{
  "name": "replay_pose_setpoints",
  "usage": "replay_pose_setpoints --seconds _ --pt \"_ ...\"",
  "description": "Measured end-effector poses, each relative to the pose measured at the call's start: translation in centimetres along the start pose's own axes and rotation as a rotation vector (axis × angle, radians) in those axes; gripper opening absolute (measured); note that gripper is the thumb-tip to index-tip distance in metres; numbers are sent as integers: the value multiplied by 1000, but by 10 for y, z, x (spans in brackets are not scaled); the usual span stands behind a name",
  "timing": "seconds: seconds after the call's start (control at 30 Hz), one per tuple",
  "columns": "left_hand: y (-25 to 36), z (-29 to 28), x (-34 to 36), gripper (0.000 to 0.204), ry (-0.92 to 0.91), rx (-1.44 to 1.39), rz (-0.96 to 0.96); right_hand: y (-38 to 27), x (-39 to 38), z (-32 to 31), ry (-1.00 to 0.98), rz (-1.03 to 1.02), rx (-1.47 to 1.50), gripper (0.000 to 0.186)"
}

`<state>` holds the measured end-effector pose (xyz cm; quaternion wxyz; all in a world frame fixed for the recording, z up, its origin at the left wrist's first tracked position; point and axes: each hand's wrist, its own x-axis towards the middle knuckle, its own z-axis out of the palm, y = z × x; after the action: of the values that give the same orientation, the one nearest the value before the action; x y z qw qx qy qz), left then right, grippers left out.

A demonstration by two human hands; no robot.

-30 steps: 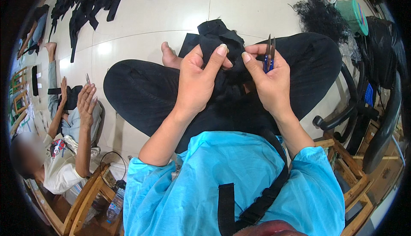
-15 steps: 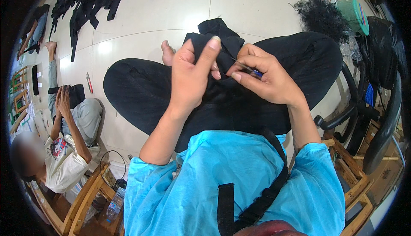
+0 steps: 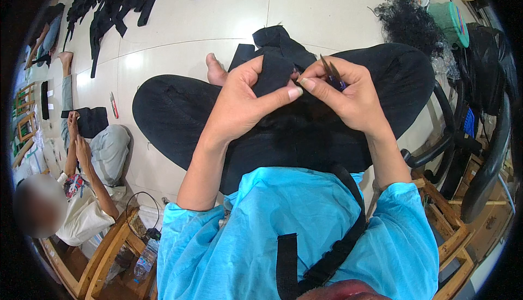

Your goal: The person sits on the floor and uses scissors to cut black fabric strips into smaller pieces. They repeatedly trim the edges and fold the fabric while working. The cut pieces are placed on the floor nearby.

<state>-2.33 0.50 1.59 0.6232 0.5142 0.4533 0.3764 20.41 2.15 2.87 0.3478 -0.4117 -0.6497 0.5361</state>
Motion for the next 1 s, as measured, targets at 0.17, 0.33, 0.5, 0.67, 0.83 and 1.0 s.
replay_pose_setpoints --seconds 0.17,0.33,0.5,0.67,0.83,1.0 --pt "4 -3 -1 34 31 -27 -26 -6 1 -6 43 372 280 29" --pt "0 -6 1 36 64 61 5 -6 2 -5 92 326 276 30" --pt "1 -3 1 36 52 -1 29 -17 5 -6 -132 258 41 28" --pt "-1 -6 1 36 41 87 34 -10 5 -5 -12 370 200 27" --pt "4 -6 0 36 67 105 4 6 2 -7 144 443 492 30" --pt "2 -6 0 37 69 118 4 -12 3 -3 -53 313 70 25"
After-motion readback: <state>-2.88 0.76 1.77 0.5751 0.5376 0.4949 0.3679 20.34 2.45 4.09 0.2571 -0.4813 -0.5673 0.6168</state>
